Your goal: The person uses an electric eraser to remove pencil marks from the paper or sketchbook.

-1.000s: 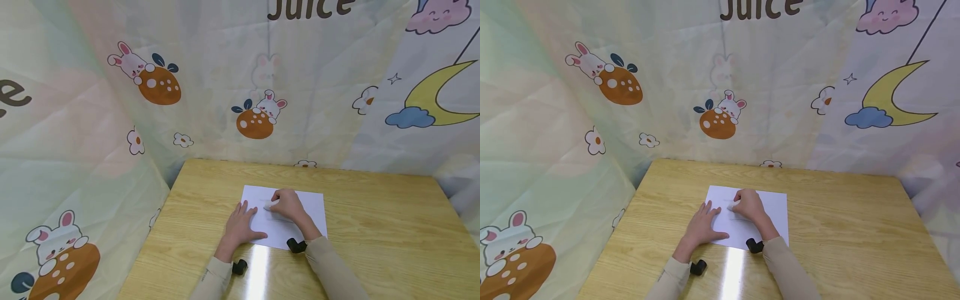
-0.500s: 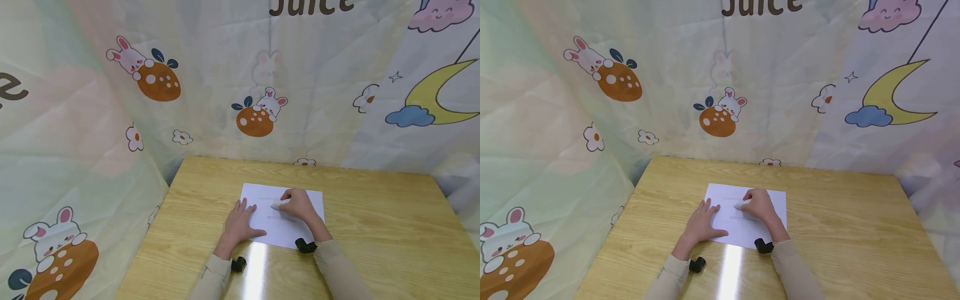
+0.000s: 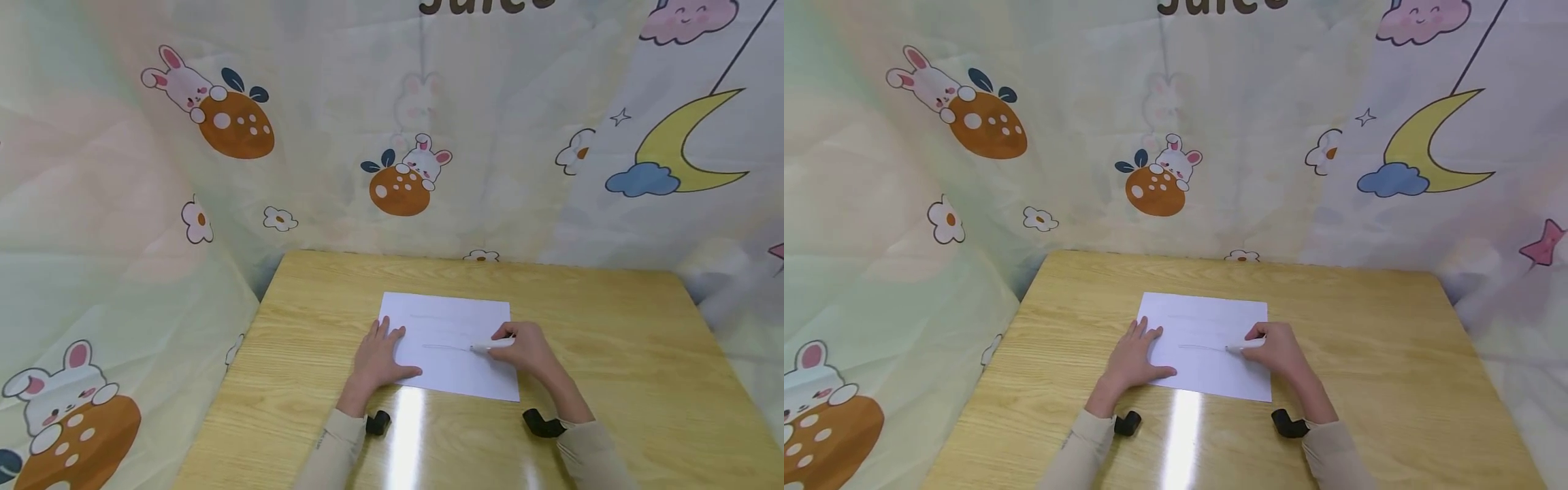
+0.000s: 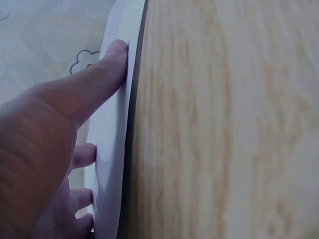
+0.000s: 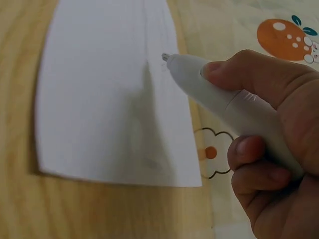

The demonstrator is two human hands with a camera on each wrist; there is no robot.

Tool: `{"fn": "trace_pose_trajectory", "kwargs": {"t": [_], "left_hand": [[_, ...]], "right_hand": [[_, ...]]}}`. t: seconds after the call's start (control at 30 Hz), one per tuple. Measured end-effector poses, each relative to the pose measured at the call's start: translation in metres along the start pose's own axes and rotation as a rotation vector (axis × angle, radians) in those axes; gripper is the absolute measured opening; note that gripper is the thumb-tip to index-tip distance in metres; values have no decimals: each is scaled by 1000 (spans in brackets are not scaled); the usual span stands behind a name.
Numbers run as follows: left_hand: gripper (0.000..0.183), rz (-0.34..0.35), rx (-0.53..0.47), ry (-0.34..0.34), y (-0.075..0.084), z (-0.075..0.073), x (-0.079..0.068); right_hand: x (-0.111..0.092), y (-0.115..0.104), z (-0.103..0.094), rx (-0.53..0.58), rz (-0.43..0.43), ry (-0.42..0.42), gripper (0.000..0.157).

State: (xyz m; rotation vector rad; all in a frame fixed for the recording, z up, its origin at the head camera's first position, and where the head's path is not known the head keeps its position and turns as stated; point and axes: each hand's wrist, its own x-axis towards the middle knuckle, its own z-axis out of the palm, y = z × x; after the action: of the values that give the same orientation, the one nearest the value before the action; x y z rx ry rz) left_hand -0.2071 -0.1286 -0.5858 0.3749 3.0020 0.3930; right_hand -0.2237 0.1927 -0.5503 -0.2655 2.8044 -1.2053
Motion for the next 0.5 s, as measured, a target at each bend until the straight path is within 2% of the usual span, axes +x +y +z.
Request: {"fn": "trace_pose_trajectory", "kwargs": {"t": [0.17, 0.33, 0.5], "left_hand": [[104, 0, 5, 2, -3, -3, 0], [103, 9, 1, -5, -1, -4, 1], [104, 0, -12, -26, 1, -4, 0]], "right_hand": [[-4, 2, 1, 22, -4, -10, 13], [-4, 3, 4, 16, 20, 10, 14], [-6, 1, 5, 37, 25, -4, 14]]}}
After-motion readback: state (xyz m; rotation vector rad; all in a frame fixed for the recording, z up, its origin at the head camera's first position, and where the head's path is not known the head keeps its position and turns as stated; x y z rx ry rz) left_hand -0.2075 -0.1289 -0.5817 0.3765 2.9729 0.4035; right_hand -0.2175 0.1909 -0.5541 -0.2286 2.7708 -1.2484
